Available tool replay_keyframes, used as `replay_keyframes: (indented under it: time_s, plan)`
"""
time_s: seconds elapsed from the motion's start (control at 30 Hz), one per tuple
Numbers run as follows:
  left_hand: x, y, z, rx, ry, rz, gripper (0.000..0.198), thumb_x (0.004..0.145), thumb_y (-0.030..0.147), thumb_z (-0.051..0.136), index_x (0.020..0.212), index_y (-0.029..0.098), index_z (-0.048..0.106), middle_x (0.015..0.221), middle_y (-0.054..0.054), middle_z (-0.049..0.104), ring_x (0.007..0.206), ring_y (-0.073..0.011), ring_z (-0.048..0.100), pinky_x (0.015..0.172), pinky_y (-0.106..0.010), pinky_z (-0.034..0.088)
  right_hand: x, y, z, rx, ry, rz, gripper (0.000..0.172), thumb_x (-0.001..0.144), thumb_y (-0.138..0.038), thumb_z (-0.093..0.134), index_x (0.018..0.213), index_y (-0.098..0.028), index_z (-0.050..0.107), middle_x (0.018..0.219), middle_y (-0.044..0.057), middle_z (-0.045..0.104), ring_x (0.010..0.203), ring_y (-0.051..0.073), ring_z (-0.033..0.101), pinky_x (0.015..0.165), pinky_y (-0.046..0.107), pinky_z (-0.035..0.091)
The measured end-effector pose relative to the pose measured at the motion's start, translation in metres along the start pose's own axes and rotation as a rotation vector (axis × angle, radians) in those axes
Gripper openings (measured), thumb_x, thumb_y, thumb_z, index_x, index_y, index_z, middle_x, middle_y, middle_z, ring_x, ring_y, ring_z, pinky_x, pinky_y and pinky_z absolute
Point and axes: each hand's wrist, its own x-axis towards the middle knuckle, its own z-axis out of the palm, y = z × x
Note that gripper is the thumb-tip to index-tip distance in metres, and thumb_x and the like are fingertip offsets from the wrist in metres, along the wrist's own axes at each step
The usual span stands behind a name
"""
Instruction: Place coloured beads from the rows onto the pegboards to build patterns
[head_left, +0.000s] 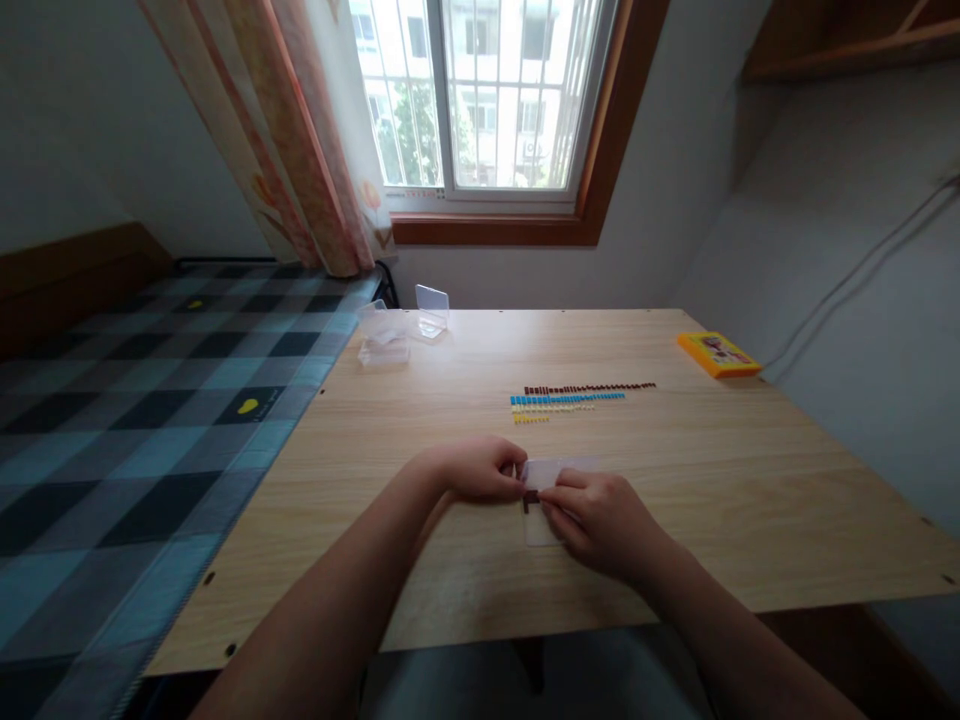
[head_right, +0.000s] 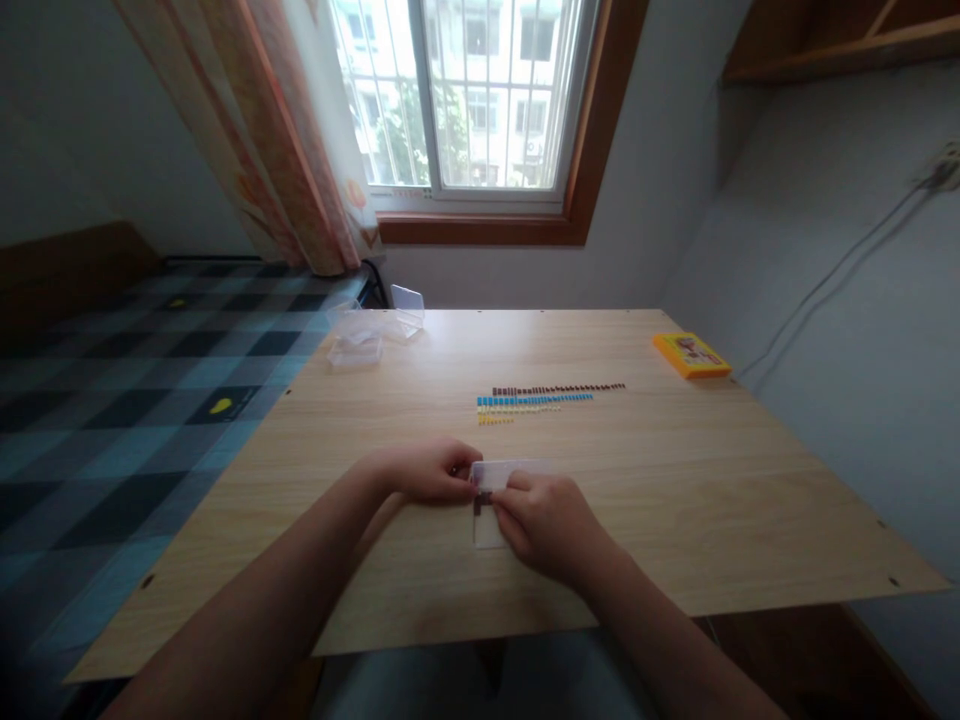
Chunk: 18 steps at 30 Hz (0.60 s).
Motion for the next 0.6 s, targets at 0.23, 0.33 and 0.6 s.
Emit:
replay_keyframes:
  time_s: [0.23,0.33,0.6]
  plan:
    - [0.0000,-0.0006,-0.0004,-0.023,-0.005,0.000,0.015,0.081,0.034,0.065,0.080,0.019,0.062,0.071,0.004,0.058,0.064,-0.0125,0.049,0.058,-0.027,0.033,-0.0008,0.0017,0.0023,0.015,0.000,-0.005,0.025,0.099,-0.022,0.054,0.106,-0.024,0.078,0.091,0.005,0.074,0.079,0.017,0.068,0.072,0.027,0.047]
    - [0.0003,-0.0014,0.0000,-0.019,-0.003,0.002,0.018,0.081,0.037,0.066,0.078,0.019,0.061,0.070,0.004,0.057,0.064,-0.0123,0.048,0.058,-0.027,0.033,-0.0003,0.0017,0.0025,0.012,0.002,-0.006,0.024,0.098,-0.021,0.054,0.103,-0.023,0.078,0.092,0.005,0.074,0.079,0.018,0.068,0.072,0.028,0.047]
    - [0.0021,-0.0048,0.0010,-0.016,-0.011,0.019,0.023,0.082,0.041,0.063,0.078,0.019,0.059,0.070,0.004,0.057,0.064,-0.0123,0.048,0.056,-0.027,0.032,-0.0015,-0.0014,0.0003,0.049,0.047,-0.042,0.023,0.098,-0.022,0.054,0.096,-0.022,0.077,0.088,0.004,0.073,0.077,0.017,0.066,0.070,0.030,0.043]
